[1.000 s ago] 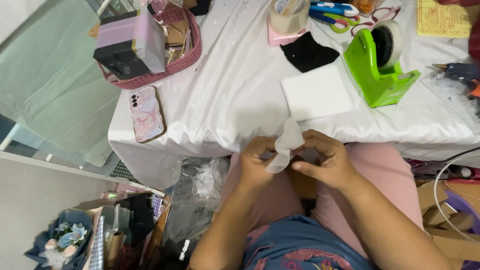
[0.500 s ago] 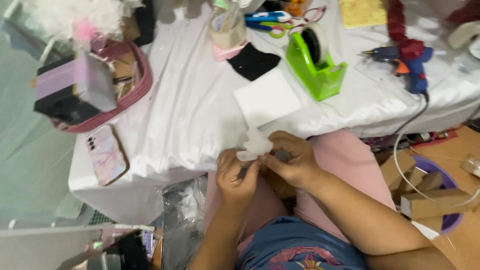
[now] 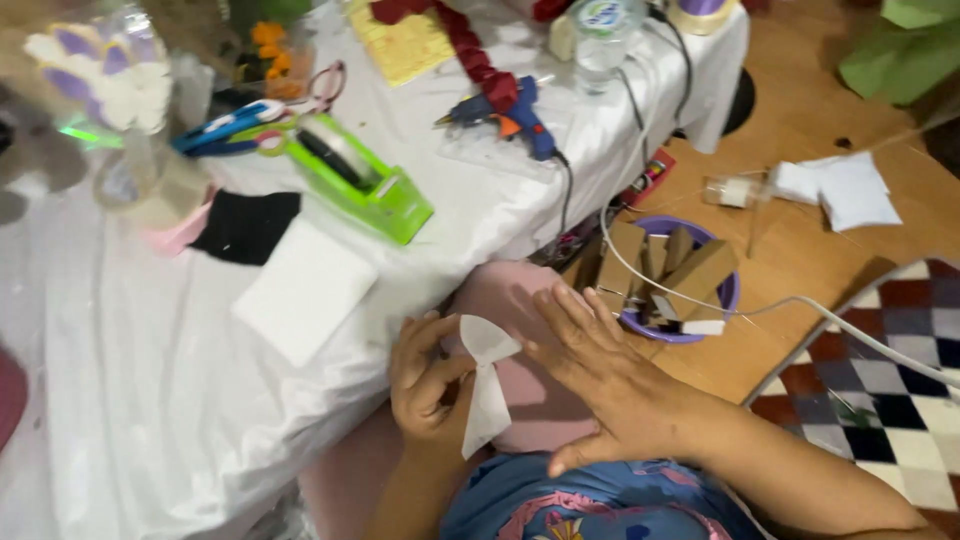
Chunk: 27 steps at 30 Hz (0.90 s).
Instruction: The person is sitting on the floor, folding and shaping small squares of white tissue paper into decorative flowers at a design station.
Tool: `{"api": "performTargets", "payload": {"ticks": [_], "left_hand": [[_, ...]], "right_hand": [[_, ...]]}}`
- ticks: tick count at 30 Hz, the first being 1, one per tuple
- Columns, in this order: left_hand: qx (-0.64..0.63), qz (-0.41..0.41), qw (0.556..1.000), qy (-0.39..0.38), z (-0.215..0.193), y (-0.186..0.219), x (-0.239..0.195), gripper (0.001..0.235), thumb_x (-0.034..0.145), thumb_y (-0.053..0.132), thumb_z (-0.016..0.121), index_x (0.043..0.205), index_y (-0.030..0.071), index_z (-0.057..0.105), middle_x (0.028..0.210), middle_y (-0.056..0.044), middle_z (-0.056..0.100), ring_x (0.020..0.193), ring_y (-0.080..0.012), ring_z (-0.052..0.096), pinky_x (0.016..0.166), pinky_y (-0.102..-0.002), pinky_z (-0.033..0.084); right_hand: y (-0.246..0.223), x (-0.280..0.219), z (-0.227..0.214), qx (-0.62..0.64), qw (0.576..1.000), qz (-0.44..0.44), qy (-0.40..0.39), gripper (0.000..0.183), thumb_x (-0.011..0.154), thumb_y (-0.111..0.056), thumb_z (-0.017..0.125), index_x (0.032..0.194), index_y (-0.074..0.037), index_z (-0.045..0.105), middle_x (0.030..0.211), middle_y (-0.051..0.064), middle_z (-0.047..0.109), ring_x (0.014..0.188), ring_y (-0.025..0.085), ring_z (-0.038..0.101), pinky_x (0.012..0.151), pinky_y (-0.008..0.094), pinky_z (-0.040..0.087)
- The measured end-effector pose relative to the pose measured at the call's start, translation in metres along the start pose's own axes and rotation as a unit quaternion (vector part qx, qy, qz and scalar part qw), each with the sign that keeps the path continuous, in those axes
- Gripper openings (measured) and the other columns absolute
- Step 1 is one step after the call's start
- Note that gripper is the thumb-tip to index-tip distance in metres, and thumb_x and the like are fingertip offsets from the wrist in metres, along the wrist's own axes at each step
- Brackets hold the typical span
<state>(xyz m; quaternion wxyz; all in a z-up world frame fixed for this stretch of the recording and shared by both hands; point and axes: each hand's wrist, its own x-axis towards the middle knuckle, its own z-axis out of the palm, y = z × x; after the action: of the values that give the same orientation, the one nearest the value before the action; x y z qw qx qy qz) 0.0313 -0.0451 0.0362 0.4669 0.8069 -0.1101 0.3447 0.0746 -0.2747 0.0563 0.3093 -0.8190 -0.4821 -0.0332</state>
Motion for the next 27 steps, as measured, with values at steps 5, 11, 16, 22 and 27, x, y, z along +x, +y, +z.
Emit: {"api": "performTargets", "payload": {"ticks": [5,11,16,22,27], "left_hand": [[-0.108,0.002,0.986,-0.129,0.045,0.005,0.011,0.01,0.077,0.006,0.071,0.087,0.009,0.073,0.134,-0.012,0.062,0.137,-0.0334,0.049,0.125,-0.054,0.03],[-0.223,-0.032,0.951,-0.213,0.081,-0.006,0.002,0.014,0.078,0.006,0.074,0.091,0.01,0.07,0.138,-0.015,0.06,0.142,-0.0348,0.05,0.124,-0.05,0.038],[-0.193,-0.041,0.949,-0.246,0.081,-0.007,0.01,0.025,0.072,0.005,0.074,0.095,-0.003,0.069,0.137,-0.023,0.058,0.143,-0.0418,0.049,0.122,-0.051,0.044],[-0.148,-0.025,0.965,-0.214,0.064,-0.026,0.008,0.026,0.07,0.009,0.077,0.095,0.003,0.071,0.138,-0.022,0.054,0.139,-0.0395,0.049,0.127,-0.055,0.037],[-0.106,-0.064,0.99,-0.06,0.02,-0.022,-0.01,0.012,0.08,0.012,0.073,0.081,0.007,0.062,0.127,-0.015,0.063,0.134,-0.0347,0.053,0.129,-0.057,0.027]], "right_hand": [[0.001,-0.053,-0.018,0.021,0.998,0.055,-0.013,0.101,0.077,-0.076,0.066,0.148,-0.006,0.052,0.167,0.028,0.004,0.154,0.048,-0.012,0.121,0.068,-0.005],[-0.023,-0.064,-0.075,0.059,0.994,0.079,-0.048,0.085,0.085,-0.064,0.059,0.148,-0.008,0.05,0.161,0.041,0.02,0.15,0.065,0.012,0.114,0.079,0.005],[-0.014,-0.072,-0.081,0.09,0.992,0.08,-0.042,0.078,0.091,-0.062,0.053,0.154,-0.016,0.046,0.17,0.033,0.019,0.16,0.062,0.016,0.124,0.08,0.013],[0.007,-0.053,-0.069,0.107,0.991,0.045,-0.071,0.084,0.09,-0.064,0.05,0.154,-0.01,0.044,0.165,0.04,0.02,0.156,0.06,0.004,0.117,0.079,0.012],[0.014,-0.02,-0.041,0.052,0.991,-0.037,-0.117,0.085,0.089,-0.065,0.064,0.152,-0.011,0.047,0.165,0.029,0.023,0.155,0.048,0.003,0.122,0.066,-0.002]]}}
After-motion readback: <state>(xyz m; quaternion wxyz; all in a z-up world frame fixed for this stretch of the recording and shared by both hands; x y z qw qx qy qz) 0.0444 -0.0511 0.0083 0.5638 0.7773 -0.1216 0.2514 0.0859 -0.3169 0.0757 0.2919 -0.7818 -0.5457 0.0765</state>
